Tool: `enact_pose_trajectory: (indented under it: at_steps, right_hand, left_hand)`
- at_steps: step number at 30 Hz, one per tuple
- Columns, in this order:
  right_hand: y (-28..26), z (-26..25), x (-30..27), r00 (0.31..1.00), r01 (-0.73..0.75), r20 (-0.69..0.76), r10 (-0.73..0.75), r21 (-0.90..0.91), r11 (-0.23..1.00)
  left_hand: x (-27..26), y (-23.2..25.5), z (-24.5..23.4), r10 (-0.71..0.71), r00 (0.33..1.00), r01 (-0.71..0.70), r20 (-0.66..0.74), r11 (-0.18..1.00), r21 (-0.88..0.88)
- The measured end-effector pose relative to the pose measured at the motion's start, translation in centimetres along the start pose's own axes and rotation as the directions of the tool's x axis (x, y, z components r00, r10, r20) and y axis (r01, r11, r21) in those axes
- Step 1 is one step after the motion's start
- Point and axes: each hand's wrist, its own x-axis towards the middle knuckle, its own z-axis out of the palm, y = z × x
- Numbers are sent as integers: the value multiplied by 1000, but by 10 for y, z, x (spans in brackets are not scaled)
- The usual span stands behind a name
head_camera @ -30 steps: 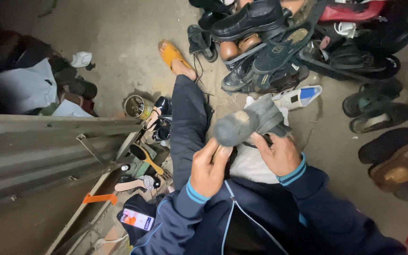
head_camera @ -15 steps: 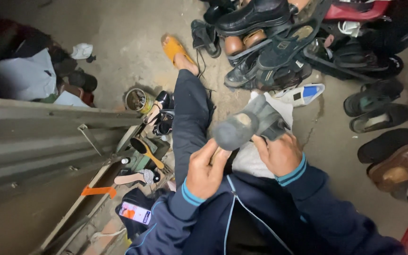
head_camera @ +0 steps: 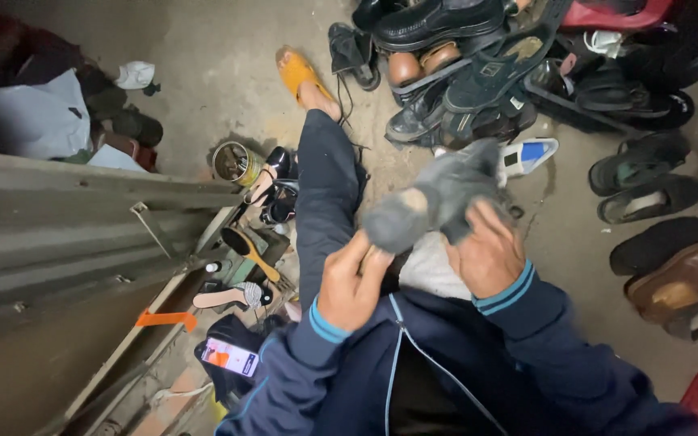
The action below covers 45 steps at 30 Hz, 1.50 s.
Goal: The person sits on the floor and cleans a single dark sneaker using a small brush and a yellow brush. They scrub the toe and sides of the shoe, then switch to the yellow brush to continue cleaning the upper and sides. The person repeatedly switches between the two brushes while working on the same shoe.
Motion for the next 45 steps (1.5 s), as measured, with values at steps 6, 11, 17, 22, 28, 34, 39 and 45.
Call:
enact_pose_trajectory:
  at_steps: [6, 11, 17, 22, 28, 34, 39, 45]
  right_hand:
    - [79, 106, -64, 995, 43, 98, -24, -205, 978]
    - [51, 107, -75, 988, -46, 134, 72, -189, 981]
    - [36, 85, -77, 951, -140, 259, 166, -116, 983]
    - [21, 63, -56, 926, -245, 315, 207, 87, 966]
    - [18, 68, -45, 944, -329, 67, 322, 151, 932]
    - [15, 60, -38, 936, -352, 56, 348, 203, 914]
    - [17, 64, -40, 940, -340, 67, 333, 222, 914]
    - [13, 53, -44, 924, -372, 169, 344, 186, 909]
  left_hand:
    - [-7, -23, 14, -141, 989, 139, -35, 990, -36]
    - [-11, -53, 32, -418, 906, 405, 73, 903, 139]
    - [-21, -75, 42, -457, 886, 444, 74, 885, 143]
    - [-26, -82, 44, -492, 864, 463, 108, 860, 215]
    - [-18, -67, 39, -398, 911, 377, 105, 910, 174]
    - [-7, -68, 46, -265, 960, 249, 85, 954, 169]
    - [-5, -54, 50, -215, 975, 214, 60, 976, 25]
    - [-24, -102, 54, -470, 869, 433, 156, 874, 220]
